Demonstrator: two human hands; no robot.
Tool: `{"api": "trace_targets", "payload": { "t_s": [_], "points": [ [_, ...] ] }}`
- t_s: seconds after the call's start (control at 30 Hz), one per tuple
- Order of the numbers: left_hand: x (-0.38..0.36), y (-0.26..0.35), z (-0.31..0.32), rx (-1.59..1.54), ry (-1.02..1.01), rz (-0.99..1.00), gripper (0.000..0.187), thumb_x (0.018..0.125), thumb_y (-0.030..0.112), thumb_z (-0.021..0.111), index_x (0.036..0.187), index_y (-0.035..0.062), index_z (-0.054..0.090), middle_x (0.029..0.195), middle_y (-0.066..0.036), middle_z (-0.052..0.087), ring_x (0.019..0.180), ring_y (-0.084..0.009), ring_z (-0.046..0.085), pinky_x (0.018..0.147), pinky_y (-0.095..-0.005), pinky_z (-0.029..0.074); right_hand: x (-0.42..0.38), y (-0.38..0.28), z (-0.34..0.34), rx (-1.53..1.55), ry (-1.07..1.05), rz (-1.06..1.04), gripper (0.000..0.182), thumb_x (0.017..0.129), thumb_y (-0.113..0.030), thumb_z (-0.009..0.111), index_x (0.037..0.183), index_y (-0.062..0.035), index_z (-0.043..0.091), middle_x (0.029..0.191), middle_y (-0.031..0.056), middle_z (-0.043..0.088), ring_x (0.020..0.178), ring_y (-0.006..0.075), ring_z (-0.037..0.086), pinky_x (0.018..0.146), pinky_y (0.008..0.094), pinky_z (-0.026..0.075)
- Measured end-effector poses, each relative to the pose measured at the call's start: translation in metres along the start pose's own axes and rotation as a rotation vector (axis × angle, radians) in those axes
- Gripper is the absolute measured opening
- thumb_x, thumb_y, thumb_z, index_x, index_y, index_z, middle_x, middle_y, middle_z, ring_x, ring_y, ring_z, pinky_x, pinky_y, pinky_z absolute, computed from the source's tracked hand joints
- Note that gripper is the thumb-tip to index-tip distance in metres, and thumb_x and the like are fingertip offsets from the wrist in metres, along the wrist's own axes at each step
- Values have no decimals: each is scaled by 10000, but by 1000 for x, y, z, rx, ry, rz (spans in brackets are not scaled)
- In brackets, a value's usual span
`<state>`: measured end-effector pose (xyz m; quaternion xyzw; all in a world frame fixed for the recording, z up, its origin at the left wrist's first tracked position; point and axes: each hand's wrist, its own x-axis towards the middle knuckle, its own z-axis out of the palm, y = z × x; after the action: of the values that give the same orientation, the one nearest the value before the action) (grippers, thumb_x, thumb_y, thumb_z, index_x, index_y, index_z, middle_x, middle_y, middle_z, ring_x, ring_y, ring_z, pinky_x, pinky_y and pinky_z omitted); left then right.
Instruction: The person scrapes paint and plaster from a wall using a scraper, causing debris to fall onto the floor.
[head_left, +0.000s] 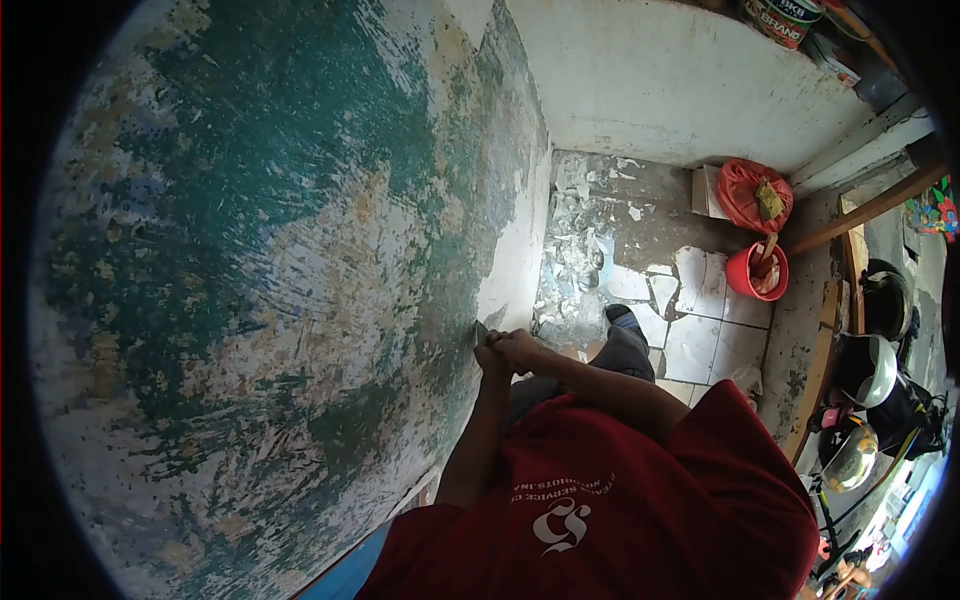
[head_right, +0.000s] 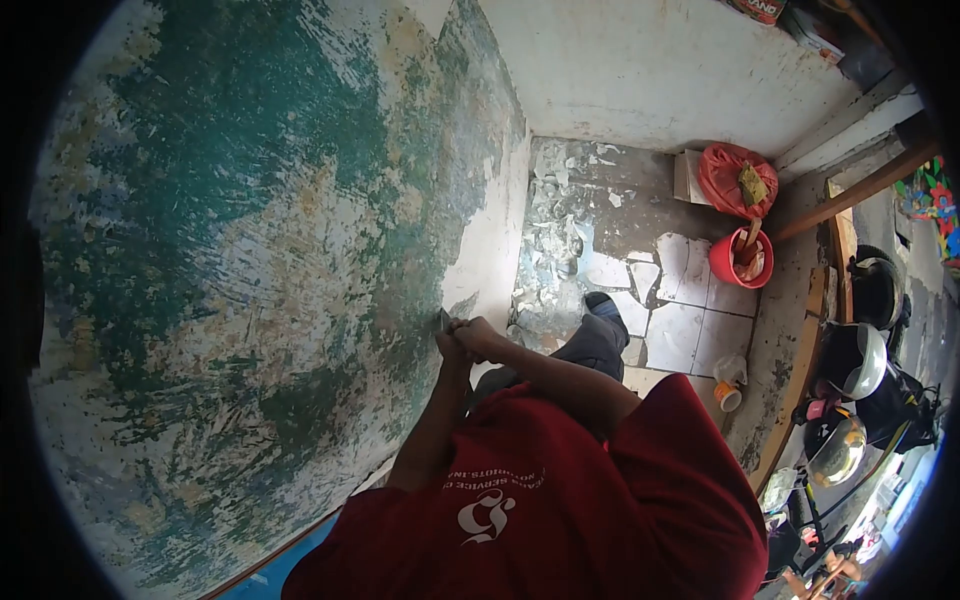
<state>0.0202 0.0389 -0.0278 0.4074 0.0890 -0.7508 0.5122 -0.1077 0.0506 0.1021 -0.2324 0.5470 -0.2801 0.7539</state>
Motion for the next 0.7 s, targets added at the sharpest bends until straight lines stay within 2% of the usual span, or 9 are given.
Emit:
{"api": "trace_targets", "payload": {
  "t_s": [0.1, 0.27, 0.3, 0.33, 0.4, 0.47, 0.53, 0.63, 0.7],
  "points": [
    [-11, 9, -4, -29, -96, -31, 210, 779, 158, 388, 582, 90, 415, 556, -38, 439, 536, -170, 455, 594, -313, 426, -2, 6, 9, -49, 9, -80, 243, 725, -166, 433, 775, 25, 575, 477, 98, 502, 323, 164, 474, 281, 279, 370],
    [5, 9, -13, -6, -128, -75, 272, 828, 244, 377, 592, 121, 434, 546, -2, 438, 531, -136, 440, 593, -303, 419, 1, -3, 2, -32, -6, 41, 268, 730, -182, 441, 825, 32, 570, 487, 105, 513, 325, 173, 480, 281, 286, 381],
    [4, 10, -18, -25, -193, -121, 285, 838, 261, 375, 594, 128, 437, 544, 5, 437, 530, -129, 437, 592, -301, 418, -4, -2, 2, -63, -12, 34, 265, 732, -178, 439, 832, 31, 567, 487, 105, 513, 324, 174, 479, 280, 288, 383],
    [5, 14, -25, -69, -396, -245, 299, 848, 279, 373, 596, 134, 441, 542, 12, 437, 529, -122, 434, 592, -299, 417, -9, -1, 2, -96, -17, 28, 261, 733, -173, 438, 838, 30, 565, 487, 105, 513, 323, 176, 478, 279, 291, 384],
    [10, 23, -35, -51, -621, -389, 325, 867, 313, 368, 600, 146, 449, 538, 26, 436, 527, -108, 428, 592, -296, 414, -13, -4, 12, -59, 2, 42, 256, 739, -171, 429, 830, 26, 565, 484, 100, 509, 321, 173, 478, 276, 285, 382],
    [-13, 25, -1, 274, -131, -48, 380, 783, 378, 427, 523, 102, 427, 471, -51, 434, 431, -191, 449, 465, -310, 420, 1, 2, 15, -31, 13, 68, 269, 745, -178, 426, 848, 27, 567, 486, 99, 507, 323, 171, 480, 275, 276, 378],
    [7, 11, -18, 58, -2, -67, 206, 782, 125, 372, 580, 87, 395, 557, -38, 416, 545, -170, 436, 594, -308, 413, 10, 13, 10, -9, 27, 34, 283, 751, -181, 422, 869, 32, 567, 476, 101, 499, 324, 171, 480, 276, 278, 378],
    [0, 11, -15, 51, -43, -155, 262, 797, 278, 420, 620, 88, 454, 589, -33, 469, 588, -176, 471, 643, -349, 416, 23, 35, 18, -22, 74, -157, 297, 755, -177, 415, 902, 30, 568, 480, 111, 502, 329, 180, 485, 279, 285, 383],
    [-7, 12, -12, 54, -63, -189, 287, 801, 316, 431, 630, 89, 469, 597, -32, 482, 600, -178, 479, 656, -359, 416, 28, 44, 22, -18, 80, -156, 301, 752, -169, 409, 927, 16, 569, 496, 118, 512, 335, 186, 491, 283, 289, 390]
  ]
}}
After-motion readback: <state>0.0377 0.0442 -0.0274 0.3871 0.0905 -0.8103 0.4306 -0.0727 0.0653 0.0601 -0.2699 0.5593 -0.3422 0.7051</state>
